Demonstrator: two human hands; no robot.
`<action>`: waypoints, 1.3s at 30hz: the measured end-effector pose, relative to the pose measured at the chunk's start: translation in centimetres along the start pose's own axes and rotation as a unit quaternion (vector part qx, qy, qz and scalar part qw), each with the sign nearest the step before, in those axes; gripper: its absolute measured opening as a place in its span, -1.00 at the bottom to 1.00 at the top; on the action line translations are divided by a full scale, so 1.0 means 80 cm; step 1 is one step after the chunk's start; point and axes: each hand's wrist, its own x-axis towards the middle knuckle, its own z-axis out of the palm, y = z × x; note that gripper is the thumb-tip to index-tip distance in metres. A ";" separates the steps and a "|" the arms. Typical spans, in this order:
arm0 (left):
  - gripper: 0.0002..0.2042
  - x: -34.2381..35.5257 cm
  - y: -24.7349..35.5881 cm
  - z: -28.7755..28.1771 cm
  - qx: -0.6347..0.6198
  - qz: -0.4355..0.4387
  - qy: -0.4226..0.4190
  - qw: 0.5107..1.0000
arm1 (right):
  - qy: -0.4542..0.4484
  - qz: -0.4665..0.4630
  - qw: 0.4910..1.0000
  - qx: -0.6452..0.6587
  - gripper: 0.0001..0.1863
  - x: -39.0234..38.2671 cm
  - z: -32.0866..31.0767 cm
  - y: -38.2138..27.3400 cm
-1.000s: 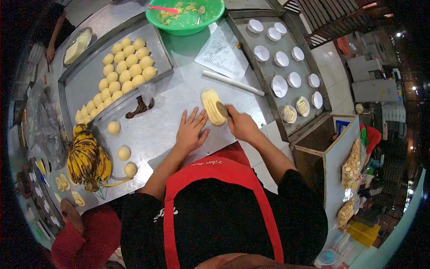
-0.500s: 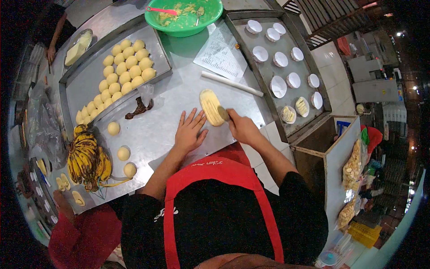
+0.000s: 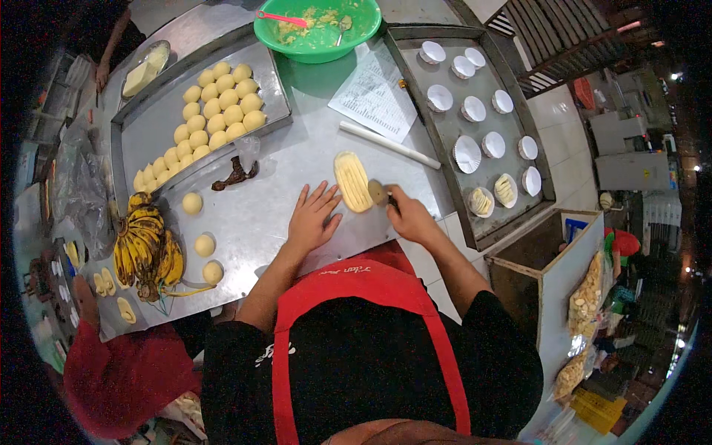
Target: Prepare and shape dough for baking in a bakery setting.
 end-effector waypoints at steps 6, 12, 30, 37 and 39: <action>-0.73 0.026 -0.033 0.015 -0.124 -0.117 0.041 0.985 | 0.078 -0.045 0.996 -0.004 -0.53 0.099 -0.050 0.002; -0.78 0.103 -0.020 0.016 -0.025 -0.192 0.136 0.972 | 0.219 -0.118 0.954 -0.166 -0.56 0.188 -0.047 0.049; -0.77 0.112 -0.018 0.011 -0.019 -0.212 0.091 0.973 | 0.070 -0.297 0.951 -0.047 -0.75 0.184 0.022 0.002; -0.79 0.106 -0.017 0.010 -0.034 -0.189 0.078 0.978 | 0.021 -0.271 0.962 -0.025 -0.81 0.181 0.018 0.003; -0.80 0.098 -0.009 0.010 -0.020 -0.158 0.109 0.981 | 0.043 -0.281 0.959 -0.018 -0.83 0.170 0.017 0.002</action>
